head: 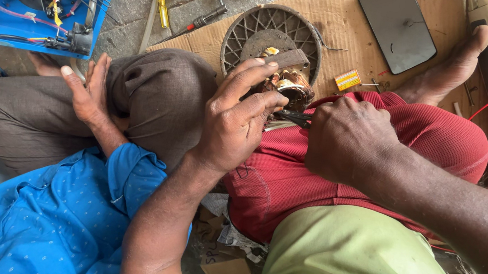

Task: The person repairs a motor by lighting matches to heat components, then stripping and connecting wires by hand and with pliers while working on a cardboard surface on the floor.

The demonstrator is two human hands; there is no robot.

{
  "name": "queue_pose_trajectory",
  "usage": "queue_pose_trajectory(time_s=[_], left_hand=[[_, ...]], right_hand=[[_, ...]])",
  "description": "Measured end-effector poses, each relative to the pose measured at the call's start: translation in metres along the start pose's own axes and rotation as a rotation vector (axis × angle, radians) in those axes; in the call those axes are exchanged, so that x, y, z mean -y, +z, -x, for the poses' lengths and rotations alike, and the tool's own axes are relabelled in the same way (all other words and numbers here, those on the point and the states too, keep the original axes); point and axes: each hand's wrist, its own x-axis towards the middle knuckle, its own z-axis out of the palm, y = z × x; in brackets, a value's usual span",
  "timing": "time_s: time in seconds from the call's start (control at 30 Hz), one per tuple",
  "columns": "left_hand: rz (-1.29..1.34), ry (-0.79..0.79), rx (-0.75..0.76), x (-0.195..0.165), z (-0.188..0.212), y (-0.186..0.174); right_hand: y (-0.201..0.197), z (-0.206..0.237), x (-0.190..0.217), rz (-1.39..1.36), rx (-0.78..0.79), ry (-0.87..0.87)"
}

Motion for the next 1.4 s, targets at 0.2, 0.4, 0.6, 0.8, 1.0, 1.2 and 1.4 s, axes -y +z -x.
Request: queue_pose_trajectory(time_s=[0.2,0.4,0.6,0.8,1.0,1.2,1.4], left_hand=[[0.002,-0.005,-0.007,-0.001,-0.001,0.001],[0.006,-0.003,0.001,0.0,0.0,0.002],[0.101,-0.111,-0.011,0.012,-0.004,-0.003],[0.301,-0.358,-0.031,0.051,-0.009,-0.008],[0.472,-0.371,-0.084,0.073,0.001,-0.001],[0.963,-0.558,-0.398,0.083,0.012,0.005],[0.379,-0.651,-0.47,0.09,0.044,-0.022]], right_hand=[[0.0,-0.003,-0.001,-0.076,-0.106,0.043],[-0.001,0.004,-0.012,-0.082,-0.062,-0.014],[0.029,0.035,-0.065,-0.14,-0.319,-0.359],[0.072,0.052,-0.158,-0.439,-0.204,-0.305],[0.124,0.056,-0.224,-0.867,-0.177,-0.385],[0.142,0.051,-0.235,-1.243,0.006,-0.29],[0.137,0.052,-0.219,-1.315,-0.058,-0.047]])
